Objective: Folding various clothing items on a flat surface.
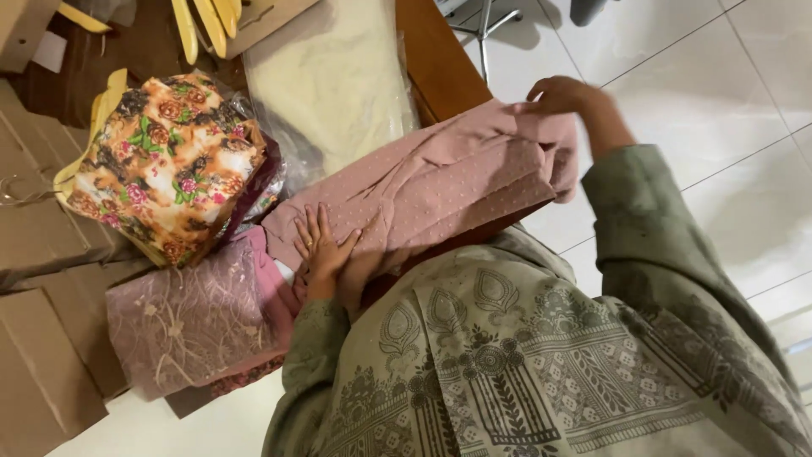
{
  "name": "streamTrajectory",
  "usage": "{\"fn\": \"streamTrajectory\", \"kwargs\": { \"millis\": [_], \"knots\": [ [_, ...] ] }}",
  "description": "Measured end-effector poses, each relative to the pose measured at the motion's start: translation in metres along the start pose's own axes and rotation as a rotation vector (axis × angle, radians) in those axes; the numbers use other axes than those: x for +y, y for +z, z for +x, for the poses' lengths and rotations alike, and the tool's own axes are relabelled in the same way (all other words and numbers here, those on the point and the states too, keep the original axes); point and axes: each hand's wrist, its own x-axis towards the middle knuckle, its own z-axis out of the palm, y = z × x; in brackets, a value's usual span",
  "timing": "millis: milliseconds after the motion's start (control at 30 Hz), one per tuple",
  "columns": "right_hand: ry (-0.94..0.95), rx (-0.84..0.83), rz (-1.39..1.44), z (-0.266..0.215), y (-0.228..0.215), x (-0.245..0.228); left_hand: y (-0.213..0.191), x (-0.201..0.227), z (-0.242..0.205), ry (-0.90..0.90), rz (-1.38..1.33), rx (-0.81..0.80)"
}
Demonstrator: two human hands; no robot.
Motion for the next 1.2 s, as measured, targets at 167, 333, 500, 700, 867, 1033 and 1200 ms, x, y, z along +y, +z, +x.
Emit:
{"fn": "streamTrajectory", "kwargs": {
  "millis": [167,333,500,700,867,1033,1200],
  "knots": [
    [0.126,0.454,0.423,-0.052,0.065,-0.089,0.009,-0.005,0.006,0.03,-0.026,0.057],
    [0.257,0.565,0.609,-0.079,0.078,-0.126,0.008,-0.005,-0.001,0.049,-0.053,0.116],
    [-0.574,1.003,0.175,-0.081,0.085,-0.187,0.008,-0.037,0.006,0.406,-0.116,0.33],
    [-1.037,-0.053,0.181,-0.134,0.144,-0.349,-0.023,-0.104,-0.019,0.39,-1.089,0.399],
    [-1.427,-0.098,-0.163,-0.13,0.177,-0.412,-0.066,-0.105,-0.03,0.495,-0.985,0.407],
    [-1.371,-0.189,-0.196,-0.116,0.2,-0.401,-0.055,-0.048,-0.016,0.148,-0.918,-0.061],
    [-0.832,-0.473,0.646,-0.125,0.196,-0.363,0.002,-0.053,0.018,0.507,-0.216,0.032]
  ]
}}
